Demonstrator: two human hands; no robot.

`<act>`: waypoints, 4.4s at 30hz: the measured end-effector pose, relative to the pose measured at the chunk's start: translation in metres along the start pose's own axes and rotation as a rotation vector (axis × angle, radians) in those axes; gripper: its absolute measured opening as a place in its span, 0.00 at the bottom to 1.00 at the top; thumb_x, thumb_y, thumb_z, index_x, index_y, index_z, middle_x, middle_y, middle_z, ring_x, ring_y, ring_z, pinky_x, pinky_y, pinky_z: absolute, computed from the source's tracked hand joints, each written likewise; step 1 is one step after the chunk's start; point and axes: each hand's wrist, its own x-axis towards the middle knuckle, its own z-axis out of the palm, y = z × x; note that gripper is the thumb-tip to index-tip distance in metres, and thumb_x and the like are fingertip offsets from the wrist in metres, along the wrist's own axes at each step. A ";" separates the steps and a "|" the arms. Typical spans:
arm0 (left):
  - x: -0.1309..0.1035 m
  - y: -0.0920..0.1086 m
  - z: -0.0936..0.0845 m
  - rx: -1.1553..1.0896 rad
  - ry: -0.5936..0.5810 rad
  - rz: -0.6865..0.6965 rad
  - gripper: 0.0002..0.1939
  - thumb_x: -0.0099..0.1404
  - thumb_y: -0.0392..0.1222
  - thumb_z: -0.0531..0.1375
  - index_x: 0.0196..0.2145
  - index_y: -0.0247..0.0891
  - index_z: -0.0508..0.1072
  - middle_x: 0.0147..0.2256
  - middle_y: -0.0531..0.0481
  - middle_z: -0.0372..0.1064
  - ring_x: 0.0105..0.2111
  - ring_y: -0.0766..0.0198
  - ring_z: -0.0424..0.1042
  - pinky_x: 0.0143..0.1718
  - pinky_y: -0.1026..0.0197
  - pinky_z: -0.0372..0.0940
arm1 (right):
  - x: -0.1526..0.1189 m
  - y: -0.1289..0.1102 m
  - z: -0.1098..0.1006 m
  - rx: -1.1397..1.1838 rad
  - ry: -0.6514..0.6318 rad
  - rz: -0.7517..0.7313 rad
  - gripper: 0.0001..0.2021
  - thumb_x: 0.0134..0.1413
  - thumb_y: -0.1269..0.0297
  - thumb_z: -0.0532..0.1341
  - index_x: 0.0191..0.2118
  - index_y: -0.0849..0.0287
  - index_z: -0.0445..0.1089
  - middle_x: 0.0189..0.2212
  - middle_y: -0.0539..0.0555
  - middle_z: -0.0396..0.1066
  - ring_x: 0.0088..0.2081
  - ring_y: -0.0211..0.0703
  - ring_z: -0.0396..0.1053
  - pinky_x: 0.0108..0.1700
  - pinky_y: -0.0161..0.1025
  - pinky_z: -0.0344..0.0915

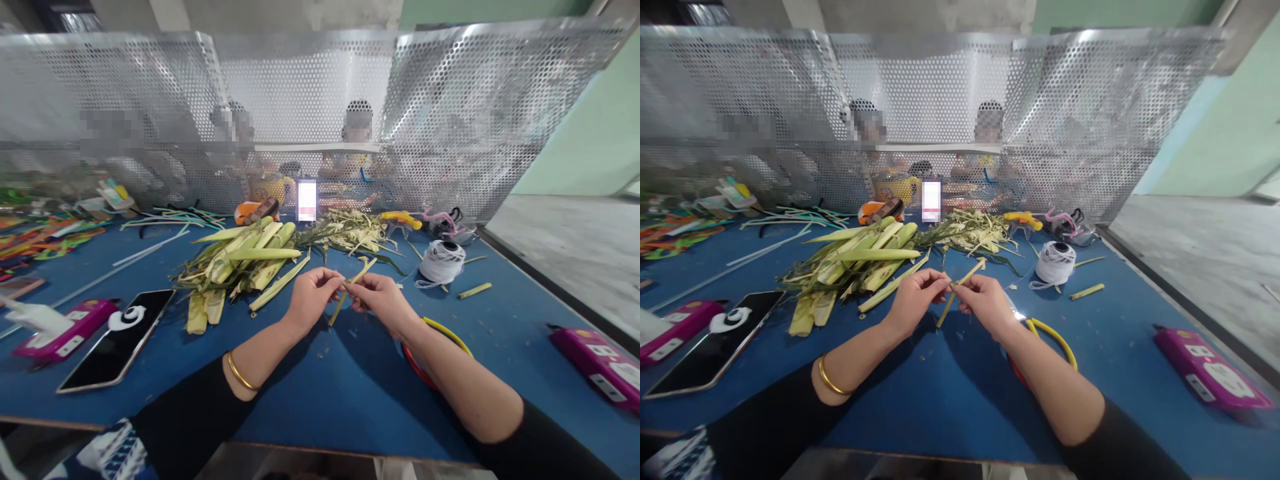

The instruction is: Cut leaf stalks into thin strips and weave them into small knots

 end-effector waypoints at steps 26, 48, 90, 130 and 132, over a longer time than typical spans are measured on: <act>0.001 -0.006 -0.003 0.062 0.214 -0.041 0.06 0.55 0.40 0.62 0.30 0.36 0.77 0.27 0.48 0.74 0.30 0.63 0.72 0.35 0.62 0.66 | -0.002 -0.008 -0.009 -0.273 0.177 -0.205 0.14 0.46 0.54 0.62 0.22 0.58 0.64 0.16 0.46 0.62 0.21 0.35 0.61 0.26 0.34 0.58; -0.007 0.000 0.005 -0.317 0.015 -0.317 0.06 0.59 0.37 0.63 0.34 0.33 0.74 0.35 0.43 0.76 0.26 0.67 0.73 0.26 0.66 0.66 | -0.007 -0.020 -0.021 -0.667 0.318 -0.463 0.10 0.55 0.59 0.56 0.37 0.55 0.74 0.35 0.55 0.74 0.33 0.43 0.68 0.37 0.39 0.62; 0.000 -0.002 -0.004 -0.266 -0.027 -0.414 0.05 0.53 0.36 0.65 0.30 0.34 0.74 0.25 0.51 0.68 0.19 0.74 0.63 0.17 0.70 0.51 | 0.001 -0.004 -0.009 0.077 -0.165 0.099 0.11 0.39 0.58 0.67 0.22 0.59 0.70 0.15 0.43 0.61 0.18 0.29 0.56 0.22 0.31 0.54; 0.004 0.003 -0.006 0.062 -0.015 -0.459 0.07 0.52 0.37 0.62 0.20 0.33 0.70 0.18 0.53 0.64 0.16 0.74 0.53 0.17 0.66 0.41 | 0.004 -0.023 -0.036 -1.223 0.062 -0.265 0.08 0.59 0.68 0.51 0.36 0.58 0.68 0.32 0.55 0.73 0.32 0.42 0.69 0.31 0.35 0.54; 0.005 0.004 -0.007 0.048 0.018 -0.472 0.05 0.51 0.35 0.62 0.20 0.33 0.70 0.23 0.49 0.69 0.17 0.74 0.54 0.17 0.67 0.41 | 0.002 -0.027 -0.046 -1.357 0.288 -0.251 0.10 0.59 0.67 0.52 0.43 0.60 0.68 0.40 0.60 0.72 0.37 0.46 0.70 0.31 0.37 0.54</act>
